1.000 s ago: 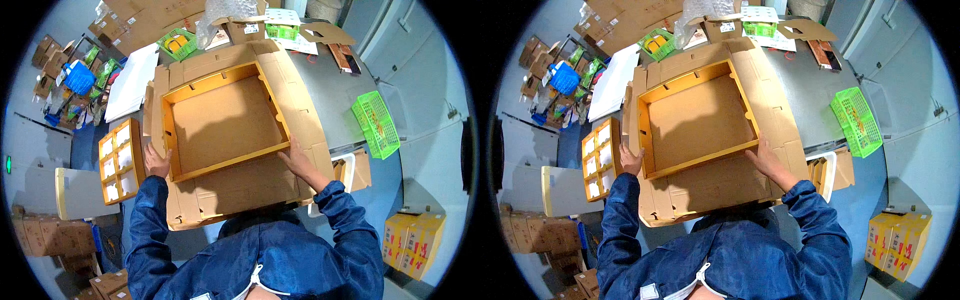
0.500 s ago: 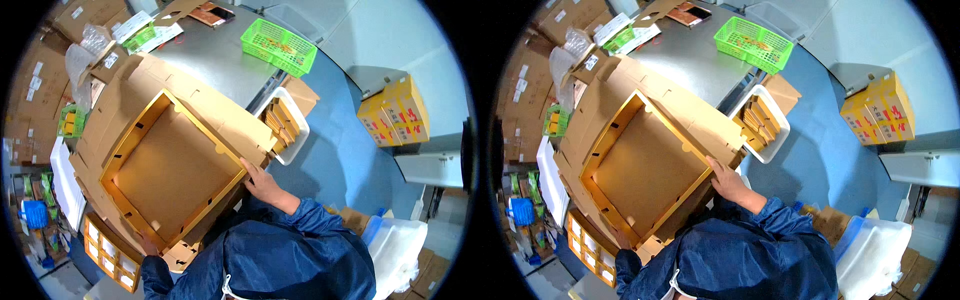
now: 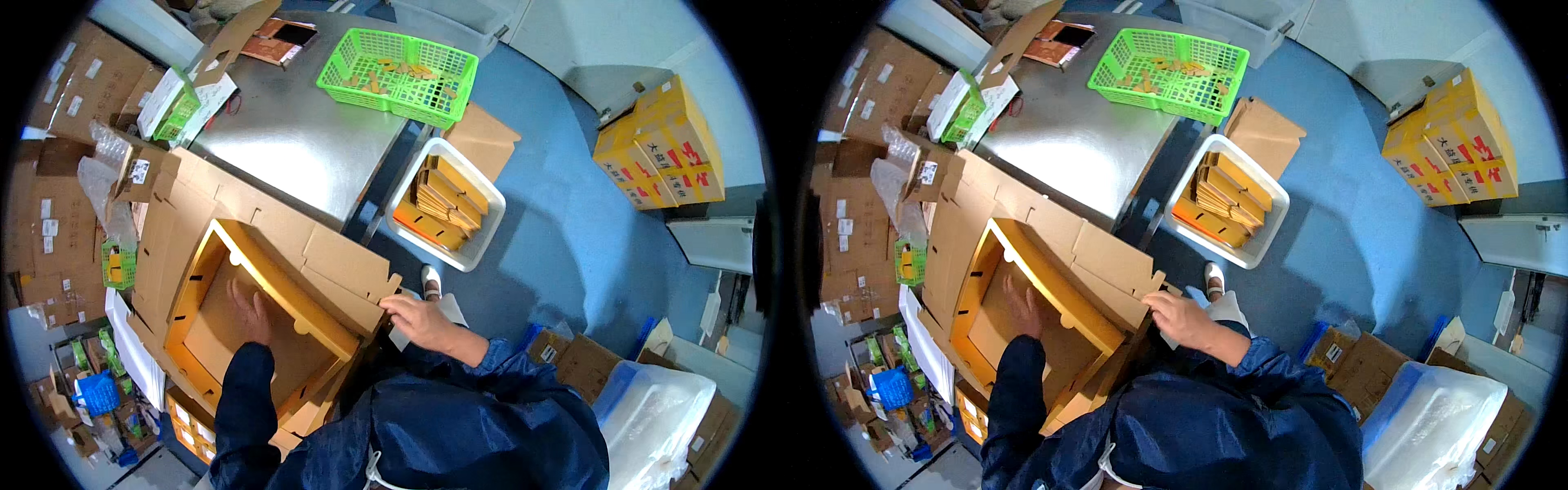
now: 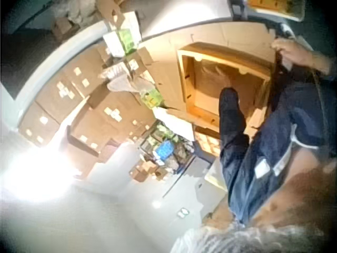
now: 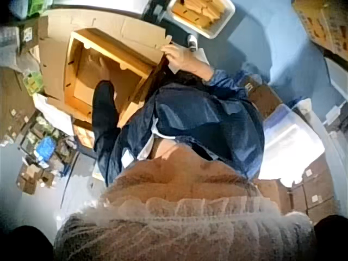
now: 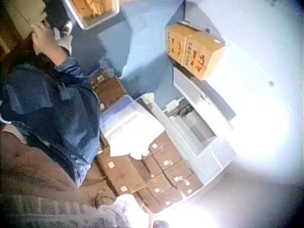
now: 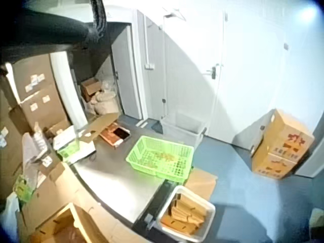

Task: The person assembles a cardboard box by folding its sides and inserting a white foam sheet and yellow plastic dividers. They then fold the top flaps to close the box. The process is repeated for a second box.

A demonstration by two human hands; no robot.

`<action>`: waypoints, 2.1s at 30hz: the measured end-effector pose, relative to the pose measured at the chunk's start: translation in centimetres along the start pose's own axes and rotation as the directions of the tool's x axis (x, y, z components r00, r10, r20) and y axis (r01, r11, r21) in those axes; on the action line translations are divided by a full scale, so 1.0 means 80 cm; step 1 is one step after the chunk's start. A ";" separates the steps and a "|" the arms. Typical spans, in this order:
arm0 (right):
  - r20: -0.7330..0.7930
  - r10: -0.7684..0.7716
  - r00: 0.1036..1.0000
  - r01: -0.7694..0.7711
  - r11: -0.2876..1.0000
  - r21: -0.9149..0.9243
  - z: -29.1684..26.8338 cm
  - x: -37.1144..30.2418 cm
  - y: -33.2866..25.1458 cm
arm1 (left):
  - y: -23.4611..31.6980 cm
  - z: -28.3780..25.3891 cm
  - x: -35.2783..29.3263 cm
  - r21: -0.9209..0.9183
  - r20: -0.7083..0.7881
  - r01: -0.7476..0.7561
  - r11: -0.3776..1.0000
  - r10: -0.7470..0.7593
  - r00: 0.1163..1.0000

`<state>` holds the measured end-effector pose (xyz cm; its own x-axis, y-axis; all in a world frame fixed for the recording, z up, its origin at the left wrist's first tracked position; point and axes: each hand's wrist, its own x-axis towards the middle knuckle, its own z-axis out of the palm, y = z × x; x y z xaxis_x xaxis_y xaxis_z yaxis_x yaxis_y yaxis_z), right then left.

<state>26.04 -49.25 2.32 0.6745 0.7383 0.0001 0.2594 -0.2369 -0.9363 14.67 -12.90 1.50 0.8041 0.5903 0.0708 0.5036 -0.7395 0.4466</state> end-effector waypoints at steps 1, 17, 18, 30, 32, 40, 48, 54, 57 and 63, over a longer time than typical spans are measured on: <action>-0.019 0.020 1.000 -0.020 0.999 -0.039 -0.018 0.003 0.020 | -0.014 0.027 0.004 -0.037 0.051 -0.015 0.999 0.017 0.999; 0.199 -0.137 0.970 0.164 0.979 -0.123 -0.105 0.135 -0.013 | 0.038 -0.017 -0.001 0.097 0.229 0.110 0.989 -0.130 0.965; 0.241 -0.174 0.955 0.203 0.974 -0.102 -0.099 0.146 -0.033 | 0.031 -0.040 -0.017 0.072 0.138 0.098 0.993 -0.107 0.985; 0.669 -0.462 0.583 0.677 0.732 -0.084 0.265 0.220 -0.188 | -0.325 -0.332 -0.290 -0.705 -0.182 0.455 0.545 -0.758 0.626; 0.676 -0.403 0.617 0.668 0.722 -0.180 0.338 0.235 -0.163 | -0.398 -0.357 -0.307 -0.815 -0.134 0.430 0.389 -0.848 0.514; 0.527 -0.302 0.795 0.595 0.561 -0.576 0.468 0.221 -0.142 | -0.603 -0.415 -0.263 -0.940 -0.040 0.289 0.179 -0.902 0.430; 0.520 -0.260 0.814 0.573 0.511 -0.641 0.471 0.209 -0.174 | -0.747 -0.344 -0.091 -0.993 -0.100 0.013 0.115 -0.913 0.396; 0.543 -0.196 0.817 0.550 0.548 -0.630 0.480 0.221 -0.165 | -0.897 -0.250 -0.007 -0.876 -0.360 0.241 0.418 -0.899 0.249; 0.520 -0.148 0.841 0.512 0.525 -0.679 0.474 0.214 -0.168 | -0.909 -0.227 0.026 0.196 -0.417 0.790 0.580 -0.680 0.603; 0.532 -0.108 0.840 0.494 0.558 -0.667 0.479 0.219 -0.163 | -0.915 -0.229 0.016 -0.111 -0.621 0.619 0.778 -0.541 0.568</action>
<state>8.02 -9.02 1.10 0.1711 0.9815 -0.0858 0.9389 -0.1888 -0.2876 -26.92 47.92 -14.78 -0.0119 0.9358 0.3523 0.8540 -0.1738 0.4904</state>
